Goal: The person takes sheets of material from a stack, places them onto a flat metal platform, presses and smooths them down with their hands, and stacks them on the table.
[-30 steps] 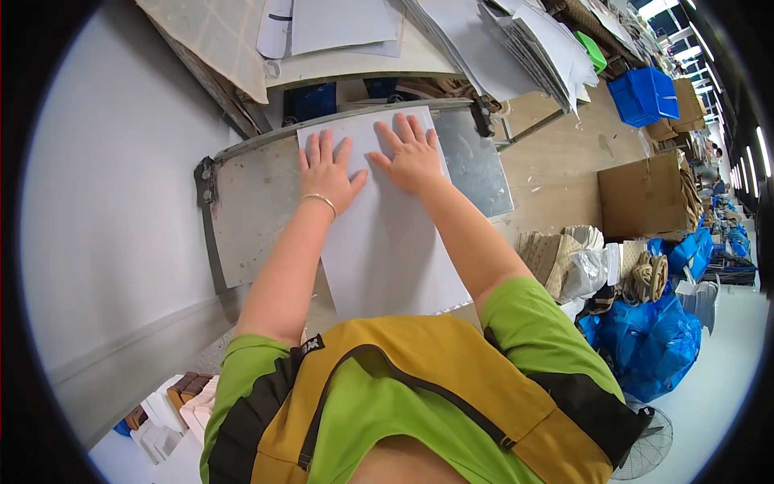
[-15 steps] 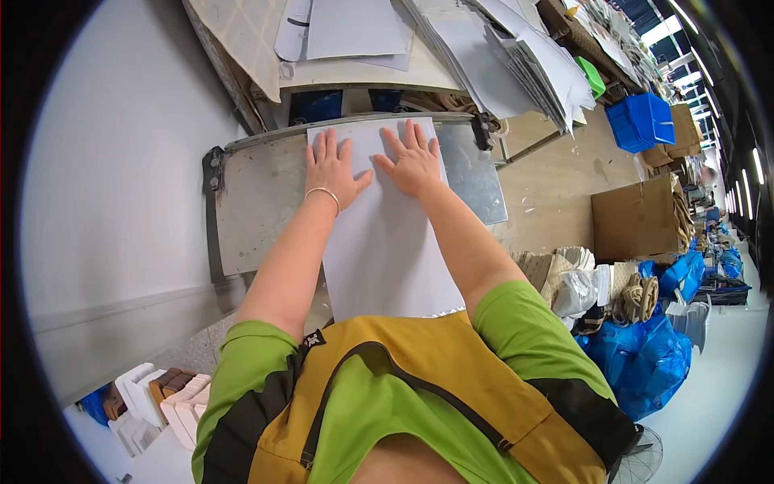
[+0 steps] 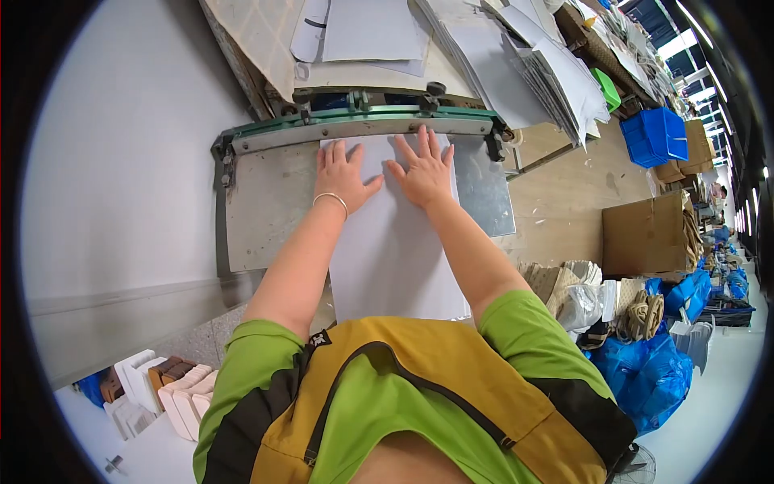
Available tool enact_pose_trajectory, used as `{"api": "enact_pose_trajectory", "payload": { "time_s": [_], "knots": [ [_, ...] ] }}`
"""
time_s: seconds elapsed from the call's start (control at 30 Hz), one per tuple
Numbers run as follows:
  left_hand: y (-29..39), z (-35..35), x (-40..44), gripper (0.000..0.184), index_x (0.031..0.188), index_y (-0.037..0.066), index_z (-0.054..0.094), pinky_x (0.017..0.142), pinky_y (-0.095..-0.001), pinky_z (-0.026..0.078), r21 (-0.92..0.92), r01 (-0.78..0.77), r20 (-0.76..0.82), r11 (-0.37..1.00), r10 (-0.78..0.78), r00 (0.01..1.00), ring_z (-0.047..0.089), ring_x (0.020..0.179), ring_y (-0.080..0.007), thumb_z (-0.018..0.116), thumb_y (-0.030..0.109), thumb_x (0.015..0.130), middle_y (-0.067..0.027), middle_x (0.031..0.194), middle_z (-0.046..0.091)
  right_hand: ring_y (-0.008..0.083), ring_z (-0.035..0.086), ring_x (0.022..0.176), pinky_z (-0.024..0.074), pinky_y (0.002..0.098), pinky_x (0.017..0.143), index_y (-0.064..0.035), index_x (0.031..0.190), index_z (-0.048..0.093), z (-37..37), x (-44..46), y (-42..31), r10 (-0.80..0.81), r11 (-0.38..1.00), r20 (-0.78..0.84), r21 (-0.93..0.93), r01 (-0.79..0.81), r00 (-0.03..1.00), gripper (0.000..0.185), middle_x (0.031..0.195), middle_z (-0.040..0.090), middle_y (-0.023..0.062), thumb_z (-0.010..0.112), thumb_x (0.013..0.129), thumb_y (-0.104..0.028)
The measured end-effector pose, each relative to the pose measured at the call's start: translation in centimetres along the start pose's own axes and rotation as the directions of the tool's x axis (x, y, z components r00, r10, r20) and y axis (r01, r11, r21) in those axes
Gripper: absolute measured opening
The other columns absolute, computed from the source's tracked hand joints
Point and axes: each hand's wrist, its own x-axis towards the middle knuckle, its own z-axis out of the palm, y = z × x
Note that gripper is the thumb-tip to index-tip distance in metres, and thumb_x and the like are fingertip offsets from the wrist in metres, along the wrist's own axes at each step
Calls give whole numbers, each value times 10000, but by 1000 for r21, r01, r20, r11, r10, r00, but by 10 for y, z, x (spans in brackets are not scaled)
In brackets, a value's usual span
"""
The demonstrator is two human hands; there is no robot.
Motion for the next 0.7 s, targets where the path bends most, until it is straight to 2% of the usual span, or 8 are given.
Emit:
{"api": "enact_pose_trajectory", "payload": {
  "time_s": [0.27, 0.4, 0.47, 0.57, 0.6, 0.7],
  "knots": [
    [-3, 13, 1, 732, 1352, 78, 474, 1139, -492, 188, 47, -16, -44, 999, 18, 999, 286, 1356, -334, 617, 529, 794, -200, 1408, 368, 288, 119, 1456, 80, 578, 1133, -316, 1476, 297, 1, 4, 3, 1, 998, 90, 55, -6, 996, 651, 1569, 159, 137, 377, 911, -628],
    [-3, 10, -8, 694, 1345, 85, 479, 1143, -484, 176, 95, -38, -20, 995, 40, 999, 282, 1363, -339, 600, 518, 817, -195, 1407, 384, 279, 119, 1457, 72, 569, 1137, -307, 1479, 289, 4, -7, -4, 15, 999, 41, -32, -13, 999, 654, 1570, 156, 136, 380, 912, -621],
    [-5, 7, -13, 673, 1338, 89, 486, 1143, -479, 174, 112, -54, -3, 992, 55, 999, 280, 1365, -344, 592, 515, 828, -195, 1410, 387, 278, 121, 1457, 69, 562, 1140, -296, 1481, 287, 9, -21, -8, 12, 1000, 36, -6, -11, 999, 660, 1570, 158, 137, 379, 913, -619],
    [-13, 3, -15, 674, 1348, 85, 453, 1148, -487, 148, 224, -227, -125, 948, 259, 958, 259, 1387, -342, 580, 508, 840, -192, 1441, 368, 277, 125, 1457, 65, 548, 1146, -273, 1484, 284, 8, -44, -12, 14, 999, 22, 46, -15, 1000, 672, 1568, 160, 139, 379, 914, -615],
    [-13, 2, -17, 674, 1348, 85, 453, 1148, -487, 148, 222, -238, -128, 946, 270, 954, 259, 1387, -342, 580, 508, 840, -192, 1441, 368, 268, 128, 1457, 65, 542, 1149, -250, 1486, 281, 4, -49, -13, 2, 999, 50, 54, -4, 999, 689, 1568, 166, 135, 380, 912, -618],
    [-12, 3, -19, 677, 1362, 74, 410, 1149, -503, 133, 146, -51, 33, 988, 47, 998, 236, 1406, -339, 569, 490, 852, -198, 1473, 333, 252, 135, 1456, 65, 528, 1154, -206, 1489, 275, 0, -44, -8, -22, 998, 101, 62, 16, 995, 725, 1566, 178, 127, 383, 907, -624]
  ]
}}
